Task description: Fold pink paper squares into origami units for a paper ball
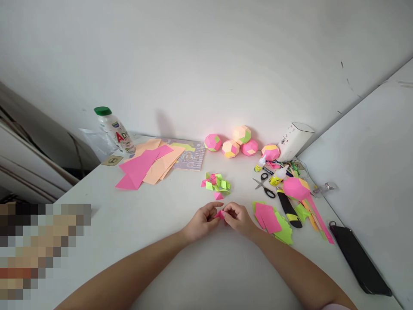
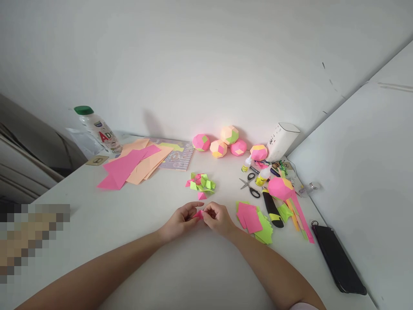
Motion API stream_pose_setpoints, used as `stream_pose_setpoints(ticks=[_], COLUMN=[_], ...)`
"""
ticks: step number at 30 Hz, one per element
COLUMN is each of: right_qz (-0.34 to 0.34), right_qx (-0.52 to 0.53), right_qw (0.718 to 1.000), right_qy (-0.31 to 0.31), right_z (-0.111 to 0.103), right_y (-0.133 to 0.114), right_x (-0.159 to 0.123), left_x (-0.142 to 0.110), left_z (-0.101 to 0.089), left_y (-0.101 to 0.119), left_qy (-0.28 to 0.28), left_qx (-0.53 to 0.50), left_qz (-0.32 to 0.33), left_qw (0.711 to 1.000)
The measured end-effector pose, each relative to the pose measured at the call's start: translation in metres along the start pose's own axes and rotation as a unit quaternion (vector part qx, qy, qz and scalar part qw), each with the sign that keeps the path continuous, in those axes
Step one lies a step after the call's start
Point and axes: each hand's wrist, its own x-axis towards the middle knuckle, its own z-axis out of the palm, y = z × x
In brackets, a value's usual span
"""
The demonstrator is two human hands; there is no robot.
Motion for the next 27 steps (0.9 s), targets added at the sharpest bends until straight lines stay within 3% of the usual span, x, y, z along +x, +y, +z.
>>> stream_pose_setpoints(ticks=[3, 10, 15, 21, 27], right_qz=[0.005, -0.003, -0.066, -0.094, -0.187], right_qx=[0.012, -0.007, -0.084, -0.076, -0.108], right_qw=[1.000, 1.000, 0.994, 0.993, 0.977], right_qy=[0.000, -0.020, -0.028, -0.009, 0.002], right_z=[-0.0015, -0.0021, 0.0022, 0.0022, 0.0018], right_y=[-0.0020, -0.0066, -0.0041, -0.0019, -0.0027], right_x=[-0.0007, -0.0014, -0.0012, -0.0033, -0.0003], left_x=[0.0013, 0.0026, 0.0042, 0.0060, 0.0044], left_z=[0.0009, -0.0002, -0.0022, -0.0020, -0.0017], left_y=[0.0010, 0.0066, 0.0029, 0.0020, 0.0041], left_qy=[0.032, 0.013, 0.027, 0.057, 0.059], left_qx=[-0.010, -0.042, -0.088, -0.095, -0.064], left_qz=[0.009, -0.058, -0.044, -0.042, -0.051], left_qw=[0.999, 0.997, 0.995, 0.993, 0.995])
